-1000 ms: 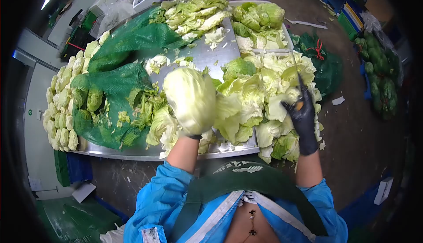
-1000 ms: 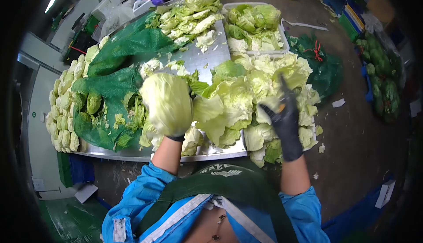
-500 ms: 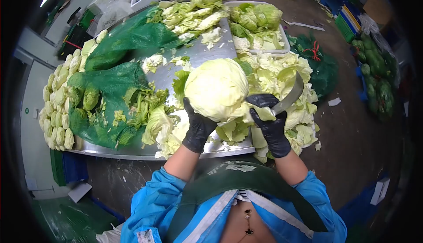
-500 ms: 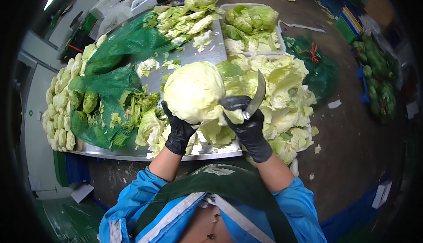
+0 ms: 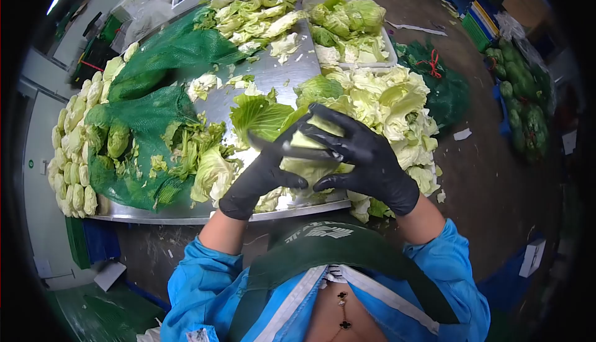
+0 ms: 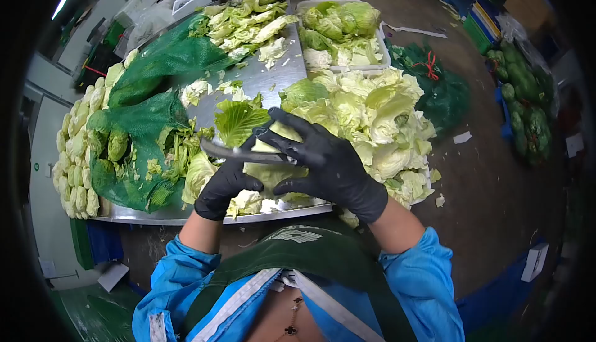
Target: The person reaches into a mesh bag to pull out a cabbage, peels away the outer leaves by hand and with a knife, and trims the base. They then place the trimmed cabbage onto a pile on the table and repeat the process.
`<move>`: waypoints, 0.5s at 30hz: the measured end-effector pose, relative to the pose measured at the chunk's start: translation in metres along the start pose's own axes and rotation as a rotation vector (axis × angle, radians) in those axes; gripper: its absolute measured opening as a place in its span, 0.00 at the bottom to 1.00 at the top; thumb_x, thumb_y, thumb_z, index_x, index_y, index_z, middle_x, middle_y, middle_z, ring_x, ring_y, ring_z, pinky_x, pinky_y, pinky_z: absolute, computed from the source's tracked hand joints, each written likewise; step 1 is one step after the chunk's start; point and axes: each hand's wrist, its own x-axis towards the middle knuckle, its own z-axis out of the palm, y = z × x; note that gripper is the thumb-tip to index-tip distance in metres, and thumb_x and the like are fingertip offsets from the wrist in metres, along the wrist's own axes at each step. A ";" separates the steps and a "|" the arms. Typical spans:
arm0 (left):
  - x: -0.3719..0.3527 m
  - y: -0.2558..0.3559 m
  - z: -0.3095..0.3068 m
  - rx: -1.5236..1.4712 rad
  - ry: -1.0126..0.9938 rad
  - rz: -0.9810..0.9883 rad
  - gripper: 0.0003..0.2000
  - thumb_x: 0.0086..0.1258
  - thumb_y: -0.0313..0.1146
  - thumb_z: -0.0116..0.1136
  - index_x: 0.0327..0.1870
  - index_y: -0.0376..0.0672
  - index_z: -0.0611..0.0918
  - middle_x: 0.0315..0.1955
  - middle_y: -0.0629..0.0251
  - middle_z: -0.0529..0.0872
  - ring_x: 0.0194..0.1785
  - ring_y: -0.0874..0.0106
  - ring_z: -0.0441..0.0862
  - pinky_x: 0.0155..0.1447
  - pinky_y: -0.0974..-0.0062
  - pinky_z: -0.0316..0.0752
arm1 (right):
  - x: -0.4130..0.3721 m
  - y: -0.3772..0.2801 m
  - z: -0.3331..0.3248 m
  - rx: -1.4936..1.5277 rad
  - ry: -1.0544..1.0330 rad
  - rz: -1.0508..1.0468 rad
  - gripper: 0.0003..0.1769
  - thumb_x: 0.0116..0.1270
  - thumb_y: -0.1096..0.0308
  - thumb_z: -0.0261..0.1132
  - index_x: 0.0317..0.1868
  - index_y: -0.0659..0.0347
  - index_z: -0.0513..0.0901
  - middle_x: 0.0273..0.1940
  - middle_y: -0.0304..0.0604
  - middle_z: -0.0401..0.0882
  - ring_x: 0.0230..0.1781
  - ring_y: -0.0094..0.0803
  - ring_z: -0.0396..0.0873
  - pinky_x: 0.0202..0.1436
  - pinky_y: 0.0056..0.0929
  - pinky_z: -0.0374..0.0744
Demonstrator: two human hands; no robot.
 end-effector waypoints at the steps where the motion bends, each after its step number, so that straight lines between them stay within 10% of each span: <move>1: 0.000 0.000 -0.006 0.112 -0.105 0.017 0.45 0.48 0.34 0.72 0.69 0.44 0.60 0.63 0.61 0.68 0.67 0.67 0.60 0.70 0.68 0.51 | 0.001 0.000 0.000 -0.026 -0.041 0.010 0.39 0.42 0.56 0.75 0.60 0.41 0.73 0.58 0.42 0.71 0.50 0.42 0.77 0.48 0.33 0.79; 9: -0.007 0.012 0.002 0.261 -0.164 -0.206 0.50 0.41 0.36 0.76 0.69 0.42 0.59 0.64 0.56 0.66 0.67 0.62 0.61 0.69 0.66 0.56 | -0.019 0.001 0.010 0.128 -0.281 0.124 0.31 0.48 0.62 0.73 0.56 0.47 0.75 0.49 0.43 0.75 0.42 0.40 0.80 0.44 0.32 0.80; 15: -0.005 0.016 0.004 0.913 0.086 -0.152 0.46 0.46 0.46 0.73 0.68 0.43 0.61 0.62 0.44 0.65 0.65 0.56 0.66 0.65 0.64 0.63 | -0.027 0.014 0.031 0.028 -0.159 -0.002 0.38 0.43 0.68 0.70 0.60 0.53 0.72 0.54 0.42 0.73 0.48 0.42 0.77 0.46 0.35 0.79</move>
